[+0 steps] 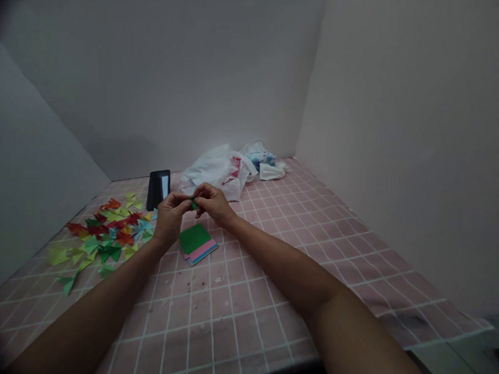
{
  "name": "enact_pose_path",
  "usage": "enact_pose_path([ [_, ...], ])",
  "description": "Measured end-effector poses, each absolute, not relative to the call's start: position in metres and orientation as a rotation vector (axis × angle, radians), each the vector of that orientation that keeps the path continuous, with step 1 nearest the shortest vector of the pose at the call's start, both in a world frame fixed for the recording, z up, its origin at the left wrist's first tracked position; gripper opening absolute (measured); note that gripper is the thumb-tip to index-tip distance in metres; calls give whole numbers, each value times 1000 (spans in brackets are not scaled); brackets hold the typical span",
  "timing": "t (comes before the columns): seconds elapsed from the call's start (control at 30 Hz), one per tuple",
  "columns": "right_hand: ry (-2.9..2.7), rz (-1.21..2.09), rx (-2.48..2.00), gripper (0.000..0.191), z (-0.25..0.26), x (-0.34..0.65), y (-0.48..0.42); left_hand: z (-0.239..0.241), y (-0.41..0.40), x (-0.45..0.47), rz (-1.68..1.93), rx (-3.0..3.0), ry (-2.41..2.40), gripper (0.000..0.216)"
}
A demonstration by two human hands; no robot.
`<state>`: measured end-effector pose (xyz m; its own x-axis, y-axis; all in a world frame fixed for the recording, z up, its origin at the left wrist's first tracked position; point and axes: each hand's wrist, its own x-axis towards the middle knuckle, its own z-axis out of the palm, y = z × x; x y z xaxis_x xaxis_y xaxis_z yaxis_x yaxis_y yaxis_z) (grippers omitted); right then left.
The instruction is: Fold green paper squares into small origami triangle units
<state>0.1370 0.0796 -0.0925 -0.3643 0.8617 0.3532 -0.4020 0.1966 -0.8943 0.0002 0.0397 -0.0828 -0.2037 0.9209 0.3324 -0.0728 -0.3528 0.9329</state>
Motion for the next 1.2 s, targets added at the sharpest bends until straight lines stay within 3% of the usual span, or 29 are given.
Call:
enact_pose_path([
  [0.67, -1492, 1189, -536, 6, -91, 141, 81, -75, 39, 2, 1461, 1097, 1102, 38],
  [0.8, -1495, 1245, -549, 12, -92, 143, 82, -75, 38, 3, 1519, 1162, 1120, 38],
  [1.03, -1575, 1320, -579, 39, -94, 144, 83, -74, 34, 2, 1545, 1316, 1165, 35],
  [1.2, -1595, 1264, -626, 38, -95, 143, 85, -75, 33, 1, 1520, 1344, 1154, 34],
])
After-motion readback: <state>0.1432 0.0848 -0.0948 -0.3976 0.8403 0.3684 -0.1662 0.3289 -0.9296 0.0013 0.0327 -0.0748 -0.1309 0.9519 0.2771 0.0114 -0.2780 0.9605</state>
